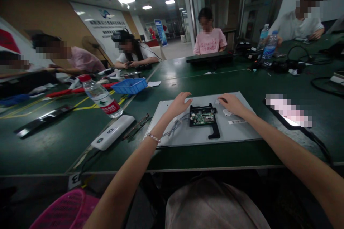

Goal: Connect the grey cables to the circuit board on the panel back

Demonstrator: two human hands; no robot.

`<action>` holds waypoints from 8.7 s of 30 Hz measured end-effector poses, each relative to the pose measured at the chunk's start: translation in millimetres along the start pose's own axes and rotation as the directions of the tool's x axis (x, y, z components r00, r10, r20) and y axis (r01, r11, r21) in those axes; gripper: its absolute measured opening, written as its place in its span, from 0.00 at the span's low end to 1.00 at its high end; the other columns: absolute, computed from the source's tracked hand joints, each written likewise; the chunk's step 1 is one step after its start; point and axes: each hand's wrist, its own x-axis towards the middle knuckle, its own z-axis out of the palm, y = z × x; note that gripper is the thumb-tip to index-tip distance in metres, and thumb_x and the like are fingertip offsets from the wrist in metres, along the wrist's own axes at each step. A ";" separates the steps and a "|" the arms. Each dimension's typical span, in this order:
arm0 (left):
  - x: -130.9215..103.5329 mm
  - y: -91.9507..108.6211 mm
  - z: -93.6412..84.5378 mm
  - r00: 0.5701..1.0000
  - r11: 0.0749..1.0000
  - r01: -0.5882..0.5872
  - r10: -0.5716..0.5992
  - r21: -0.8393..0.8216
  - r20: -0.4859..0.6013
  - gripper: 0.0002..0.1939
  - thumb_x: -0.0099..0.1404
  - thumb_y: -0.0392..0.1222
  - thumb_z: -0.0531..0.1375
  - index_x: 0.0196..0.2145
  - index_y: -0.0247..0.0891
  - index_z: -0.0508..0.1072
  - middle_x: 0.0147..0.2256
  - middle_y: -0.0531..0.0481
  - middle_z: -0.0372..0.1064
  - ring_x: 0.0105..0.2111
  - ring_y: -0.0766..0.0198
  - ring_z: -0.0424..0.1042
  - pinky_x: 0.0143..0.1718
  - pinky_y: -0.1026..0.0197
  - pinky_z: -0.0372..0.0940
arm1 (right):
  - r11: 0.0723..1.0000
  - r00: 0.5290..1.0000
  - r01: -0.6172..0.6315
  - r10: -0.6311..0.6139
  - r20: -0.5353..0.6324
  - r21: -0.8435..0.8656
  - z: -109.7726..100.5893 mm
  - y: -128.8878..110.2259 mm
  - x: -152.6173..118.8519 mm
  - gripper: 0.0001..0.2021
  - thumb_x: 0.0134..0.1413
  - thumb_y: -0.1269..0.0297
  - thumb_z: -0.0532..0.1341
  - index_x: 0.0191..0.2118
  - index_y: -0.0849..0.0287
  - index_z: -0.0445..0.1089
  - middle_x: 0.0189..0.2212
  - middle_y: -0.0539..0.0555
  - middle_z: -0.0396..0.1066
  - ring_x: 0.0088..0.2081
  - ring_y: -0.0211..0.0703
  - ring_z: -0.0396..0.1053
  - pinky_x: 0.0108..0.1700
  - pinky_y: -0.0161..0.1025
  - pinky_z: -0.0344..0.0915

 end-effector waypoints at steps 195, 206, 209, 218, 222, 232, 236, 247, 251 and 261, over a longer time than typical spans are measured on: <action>-29.8 18.8 -48.5 0.978 0.968 -0.179 0.156 0.176 0.137 0.20 0.69 0.49 0.49 0.54 0.39 0.63 0.48 0.43 0.63 0.47 0.55 0.67 0.49 0.54 0.61 | 0.901 0.955 -0.248 0.168 0.243 0.355 -36.0 -60.2 -28.9 0.12 0.51 0.60 0.58 0.38 0.59 0.74 0.38 0.56 0.75 0.40 0.49 0.71 0.44 0.45 0.64; -61.8 -64.9 -36.6 0.956 0.971 0.210 -0.229 0.117 0.183 0.21 0.63 0.46 0.57 0.51 0.33 0.67 0.40 0.43 0.69 0.40 0.56 0.71 0.45 0.58 0.64 | 0.923 0.973 -0.171 0.103 0.208 0.344 -33.8 -73.1 -30.5 0.11 0.51 0.62 0.57 0.36 0.57 0.75 0.38 0.54 0.75 0.40 0.48 0.71 0.43 0.43 0.65; -58.7 -69.6 -30.0 0.966 0.983 0.178 -0.183 0.042 0.183 0.14 0.59 0.37 0.57 0.44 0.35 0.72 0.35 0.46 0.72 0.37 0.58 0.71 0.41 0.60 0.64 | 0.921 0.974 -0.168 0.100 0.204 0.351 -33.1 -73.0 -31.0 0.11 0.50 0.62 0.58 0.37 0.56 0.75 0.39 0.54 0.75 0.40 0.48 0.71 0.43 0.43 0.66; -54.7 -69.3 -40.2 0.975 0.875 0.200 -0.221 -0.440 0.004 0.09 0.56 0.41 0.56 0.32 0.35 0.74 0.30 0.49 0.73 0.31 0.63 0.70 0.35 0.63 0.64 | 0.918 0.976 -0.154 0.083 0.203 0.366 -32.4 -74.1 -30.9 0.11 0.52 0.60 0.57 0.36 0.56 0.75 0.39 0.54 0.75 0.41 0.48 0.71 0.43 0.43 0.65; -55.4 -63.6 -38.0 0.978 0.806 0.188 -0.206 -0.561 0.031 0.10 0.55 0.42 0.57 0.31 0.35 0.74 0.30 0.49 0.73 0.30 0.65 0.69 0.33 0.63 0.64 | 0.915 0.976 -0.152 0.079 0.202 0.375 -31.3 -74.3 -31.0 0.11 0.52 0.61 0.57 0.36 0.57 0.75 0.38 0.55 0.74 0.40 0.47 0.71 0.43 0.43 0.65; -63.5 -44.2 -29.7 0.988 0.978 0.153 -0.149 -0.142 0.036 0.08 0.58 0.40 0.56 0.30 0.35 0.74 0.28 0.49 0.71 0.29 0.63 0.68 0.33 0.62 0.62 | 0.921 0.975 -0.150 0.077 0.208 0.359 -30.4 -70.3 -31.4 0.11 0.51 0.64 0.57 0.37 0.56 0.75 0.39 0.54 0.74 0.41 0.47 0.71 0.43 0.43 0.65; -65.5 -31.0 -39.6 0.996 0.975 -0.029 0.048 -0.222 0.078 0.05 0.59 0.40 0.56 0.32 0.37 0.70 0.30 0.51 0.68 0.31 0.65 0.67 0.33 0.64 0.61 | 0.923 0.976 -0.150 0.080 0.203 0.355 -31.3 -72.8 -31.5 0.11 0.50 0.63 0.57 0.36 0.55 0.75 0.39 0.54 0.74 0.41 0.47 0.71 0.43 0.43 0.66; -72.5 -35.0 -26.3 0.924 0.980 -0.166 0.192 -0.108 0.330 0.21 0.55 0.57 0.62 0.37 0.38 0.66 0.35 0.48 0.65 0.35 0.59 0.65 0.38 0.60 0.60 | 0.927 0.976 -0.155 0.091 0.196 0.341 -33.6 -74.0 -31.7 0.11 0.50 0.61 0.58 0.36 0.55 0.76 0.39 0.54 0.75 0.41 0.48 0.71 0.42 0.43 0.67; -74.7 -33.2 -26.2 0.926 0.988 -0.145 0.153 -0.049 0.344 0.25 0.53 0.60 0.62 0.38 0.38 0.66 0.38 0.45 0.64 0.39 0.55 0.64 0.41 0.57 0.60 | 0.927 0.970 -0.176 0.106 0.219 0.330 -33.9 -73.3 -31.8 0.11 0.51 0.61 0.57 0.37 0.55 0.76 0.39 0.54 0.75 0.41 0.48 0.71 0.44 0.44 0.67; -70.2 -30.8 -34.7 0.990 0.994 -0.064 0.074 -0.089 0.120 0.16 0.69 0.53 0.48 0.39 0.37 0.66 0.37 0.47 0.64 0.36 0.60 0.65 0.41 0.58 0.61 | 0.950 0.970 -0.184 0.134 0.204 0.251 -36.7 -59.5 -30.7 0.12 0.51 0.60 0.57 0.38 0.57 0.75 0.39 0.55 0.76 0.41 0.48 0.71 0.44 0.44 0.66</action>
